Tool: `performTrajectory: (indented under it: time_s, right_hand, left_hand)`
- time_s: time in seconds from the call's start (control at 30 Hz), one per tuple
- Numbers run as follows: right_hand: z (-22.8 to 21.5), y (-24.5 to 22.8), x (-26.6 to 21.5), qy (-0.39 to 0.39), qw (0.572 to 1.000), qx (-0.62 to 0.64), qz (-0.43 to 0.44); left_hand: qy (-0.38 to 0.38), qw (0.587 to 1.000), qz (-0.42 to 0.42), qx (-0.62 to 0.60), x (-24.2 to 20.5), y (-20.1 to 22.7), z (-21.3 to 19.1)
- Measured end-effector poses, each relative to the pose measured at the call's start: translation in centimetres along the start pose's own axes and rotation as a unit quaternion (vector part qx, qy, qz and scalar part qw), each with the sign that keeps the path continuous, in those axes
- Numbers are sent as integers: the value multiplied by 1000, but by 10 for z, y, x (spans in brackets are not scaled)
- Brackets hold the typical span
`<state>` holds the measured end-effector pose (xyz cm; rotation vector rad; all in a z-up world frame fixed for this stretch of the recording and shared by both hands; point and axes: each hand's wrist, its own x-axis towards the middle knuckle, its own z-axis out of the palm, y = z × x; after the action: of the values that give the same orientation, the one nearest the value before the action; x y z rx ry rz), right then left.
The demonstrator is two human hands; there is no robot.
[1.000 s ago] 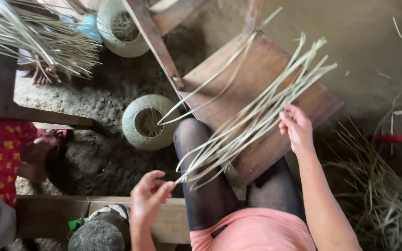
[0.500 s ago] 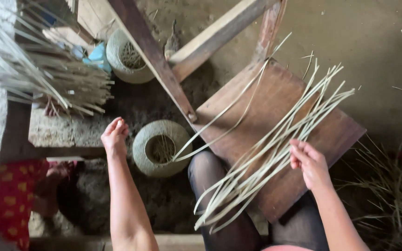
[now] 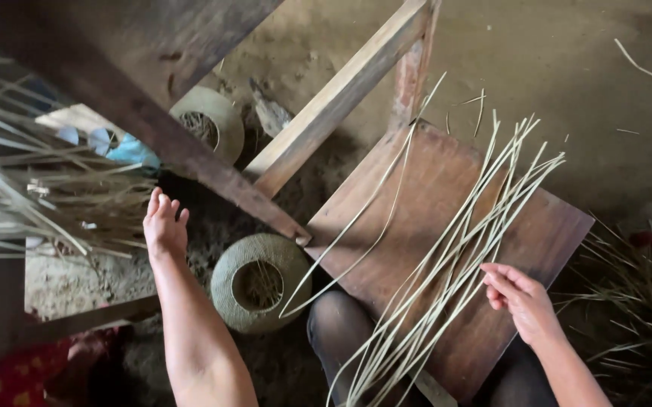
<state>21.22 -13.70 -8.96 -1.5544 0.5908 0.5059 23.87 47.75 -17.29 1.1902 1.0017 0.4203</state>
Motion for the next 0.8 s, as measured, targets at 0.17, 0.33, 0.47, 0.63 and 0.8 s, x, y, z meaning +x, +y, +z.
performTrajectory:
  time_s: [0.17, 0.33, 0.47, 0.63, 0.8]
  right_hand:
    - [-10, -3, 4, 25, 1000, 14, -13]
    - [-3, -6, 0, 5, 998, 8, -59]
    - [16, -23, -22, 7, 998, -41, -42]
    - [41, -36, -52, -81, 978, -180, -67]
    - [38, -6, -57, -105, 983, -57, -143]
  left_hand:
    - [141, 984, 36, -99, 17, -18, 4]
    - [168, 948, 267, -32, -50, -14, 19]
    - [113, 926, 359, 13, -132, -10, 32]
    - [52, 956, 240, 163, -207, -14, 38]
    - [31, 980, 178, 86, -118, -63, 2]
